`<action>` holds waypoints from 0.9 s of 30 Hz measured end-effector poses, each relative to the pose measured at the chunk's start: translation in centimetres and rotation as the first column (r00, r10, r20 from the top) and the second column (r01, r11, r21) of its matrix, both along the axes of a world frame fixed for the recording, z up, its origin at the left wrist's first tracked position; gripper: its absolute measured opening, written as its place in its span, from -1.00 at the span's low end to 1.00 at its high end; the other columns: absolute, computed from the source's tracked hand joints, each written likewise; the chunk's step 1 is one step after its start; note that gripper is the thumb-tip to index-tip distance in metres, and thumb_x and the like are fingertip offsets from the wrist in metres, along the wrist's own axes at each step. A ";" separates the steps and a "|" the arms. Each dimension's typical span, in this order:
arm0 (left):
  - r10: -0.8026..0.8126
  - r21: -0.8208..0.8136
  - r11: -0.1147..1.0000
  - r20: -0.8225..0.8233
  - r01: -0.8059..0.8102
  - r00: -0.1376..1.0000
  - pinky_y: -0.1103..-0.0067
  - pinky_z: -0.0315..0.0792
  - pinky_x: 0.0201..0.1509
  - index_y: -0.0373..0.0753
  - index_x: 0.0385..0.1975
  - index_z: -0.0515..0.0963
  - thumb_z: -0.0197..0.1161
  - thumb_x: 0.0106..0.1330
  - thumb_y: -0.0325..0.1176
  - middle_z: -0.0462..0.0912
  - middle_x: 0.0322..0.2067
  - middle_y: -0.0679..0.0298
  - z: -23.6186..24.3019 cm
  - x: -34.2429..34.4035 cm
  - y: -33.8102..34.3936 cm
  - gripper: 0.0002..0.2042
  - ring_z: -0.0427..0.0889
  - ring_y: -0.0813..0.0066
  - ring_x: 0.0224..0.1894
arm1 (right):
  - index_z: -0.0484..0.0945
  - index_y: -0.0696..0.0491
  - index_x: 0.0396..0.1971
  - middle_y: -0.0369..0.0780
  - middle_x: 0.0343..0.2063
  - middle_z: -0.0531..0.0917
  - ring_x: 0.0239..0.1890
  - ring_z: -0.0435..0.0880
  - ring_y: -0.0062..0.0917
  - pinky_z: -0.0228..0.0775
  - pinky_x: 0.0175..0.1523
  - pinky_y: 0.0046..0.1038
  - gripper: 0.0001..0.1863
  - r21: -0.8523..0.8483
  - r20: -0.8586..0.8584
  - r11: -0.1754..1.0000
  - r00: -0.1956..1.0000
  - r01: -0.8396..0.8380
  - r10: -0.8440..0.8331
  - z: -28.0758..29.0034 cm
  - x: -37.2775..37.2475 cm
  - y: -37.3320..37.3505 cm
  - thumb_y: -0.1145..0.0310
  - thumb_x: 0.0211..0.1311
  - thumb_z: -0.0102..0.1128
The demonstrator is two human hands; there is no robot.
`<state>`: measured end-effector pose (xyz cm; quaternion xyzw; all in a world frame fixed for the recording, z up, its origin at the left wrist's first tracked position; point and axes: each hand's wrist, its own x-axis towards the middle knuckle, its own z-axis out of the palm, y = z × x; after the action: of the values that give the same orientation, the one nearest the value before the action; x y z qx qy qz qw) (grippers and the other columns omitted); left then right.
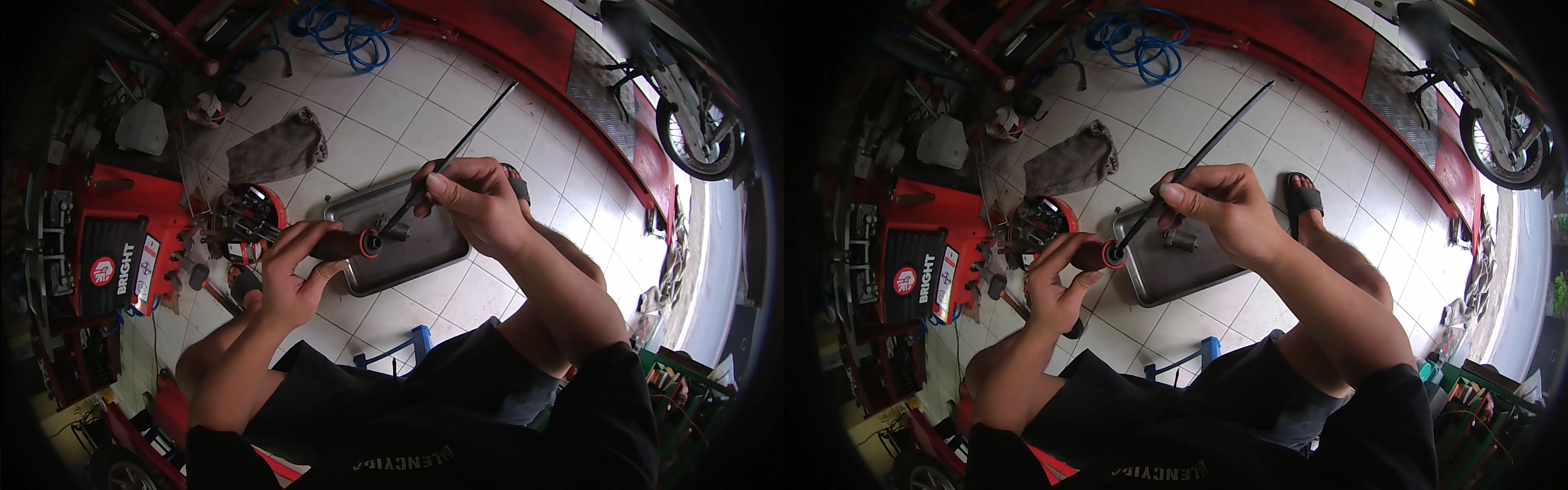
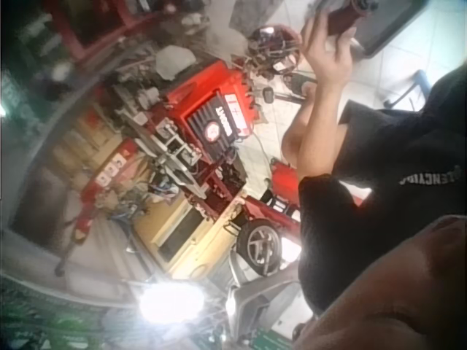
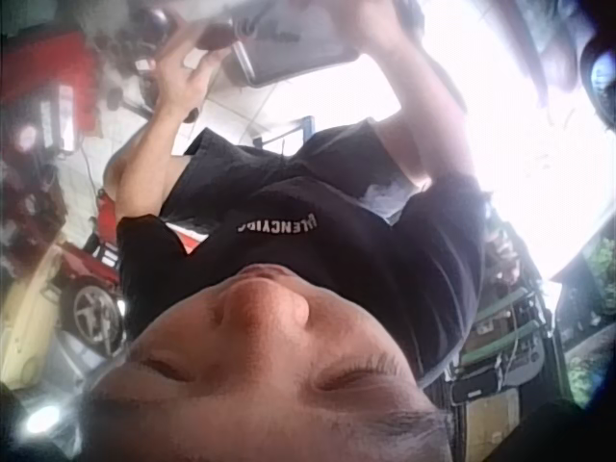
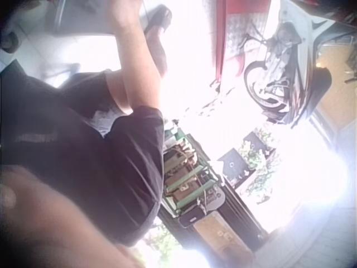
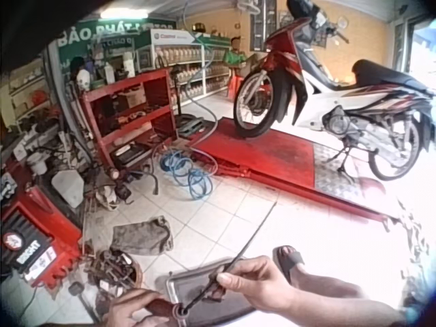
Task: The person sits on a low stool in a workshop and uses a screwdriver to disassemble a cylindrical mechanical part, likely a starter motor. They remove screws and internal components, placing them into a metal tray. The person then picks up another similar part and continues the disassembly process.
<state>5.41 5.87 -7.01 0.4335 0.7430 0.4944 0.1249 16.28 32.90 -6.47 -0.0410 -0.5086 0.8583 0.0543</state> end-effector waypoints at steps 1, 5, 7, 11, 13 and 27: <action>0.001 -0.002 1.000 0.001 -0.001 1.000 0.50 0.48 0.08 -0.44 0.05 0.57 0.43 0.25 -0.35 0.68 -0.11 0.09 0.0 0.0 0.0 -0.58 0.67 0.30 -0.08 | 0.67 0.26 -0.21 -0.07 -0.26 0.71 -0.25 0.70 -0.40 0.53 -0.08 -0.37 -0.80 0.006 -0.006 1.000 1.000 0.008 -0.008 0.1 0.0 0.0 0.40 0.43 0.24; 0.007 -0.009 1.000 0.009 -0.007 1.000 0.50 0.48 0.08 -0.44 0.05 0.58 0.44 0.24 -0.35 0.68 -0.11 0.09 -0.1 0.0 0.0 -0.58 0.67 0.30 -0.07 | 0.68 0.27 -0.23 -0.07 -0.24 0.71 -0.24 0.70 -0.42 0.55 -0.08 -0.40 -0.82 0.056 -0.042 0.998 0.998 0.041 -0.039 0.5 0.2 0.0 0.44 0.42 0.25; 0.009 -0.014 1.000 0.016 -0.009 1.000 0.50 0.48 0.08 -0.43 0.04 0.58 0.44 0.24 -0.35 0.67 -0.11 0.09 -0.1 0.1 0.0 -0.58 0.67 0.30 -0.07 | 0.68 0.29 -0.25 -0.07 -0.22 0.72 -0.25 0.71 -0.42 0.57 -0.06 -0.40 -0.83 0.115 -0.012 0.993 0.999 0.036 -0.034 0.7 0.4 0.2 0.46 0.40 0.26; 0.011 -0.028 1.000 0.010 -0.011 1.000 0.51 0.48 0.07 -0.43 0.04 0.58 0.44 0.24 -0.36 0.67 -0.11 0.10 -0.2 0.1 0.1 -0.59 0.67 0.31 -0.08 | 0.67 0.32 -0.25 -0.08 -0.19 0.73 -0.23 0.73 -0.43 0.58 -0.03 -0.39 -0.84 0.202 -0.015 0.979 0.999 0.040 -0.037 1.4 0.7 -0.1 0.50 0.37 0.28; 0.013 -0.036 0.999 -0.003 -0.013 1.000 0.51 0.48 0.07 -0.43 0.03 0.58 0.43 0.24 -0.37 0.67 -0.12 0.10 -0.3 0.1 0.0 -0.59 0.66 0.32 -0.09 | 0.67 0.33 -0.26 -0.08 -0.20 0.74 -0.21 0.73 -0.44 0.59 -0.02 -0.40 -0.85 0.245 -0.019 0.968 0.999 0.046 -0.042 1.8 0.8 -0.2 0.51 0.35 0.30; -0.045 -0.096 0.994 0.091 0.053 0.995 0.50 0.50 -0.10 -0.45 -0.08 0.59 0.47 0.21 -0.35 0.66 -0.29 0.08 0.1 1.7 0.2 -0.63 0.65 0.28 -0.28 | 0.76 0.17 -0.27 -0.15 -0.22 0.79 -0.16 0.76 -0.42 0.54 -0.03 -0.44 -0.87 0.518 -0.299 0.824 0.951 0.229 -0.077 0.5 -0.1 -2.1 0.46 0.22 0.39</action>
<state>7.07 6.05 -6.90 0.4227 0.7492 0.4729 0.1909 16.21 30.78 -5.97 0.0504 -0.7152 0.6677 0.2004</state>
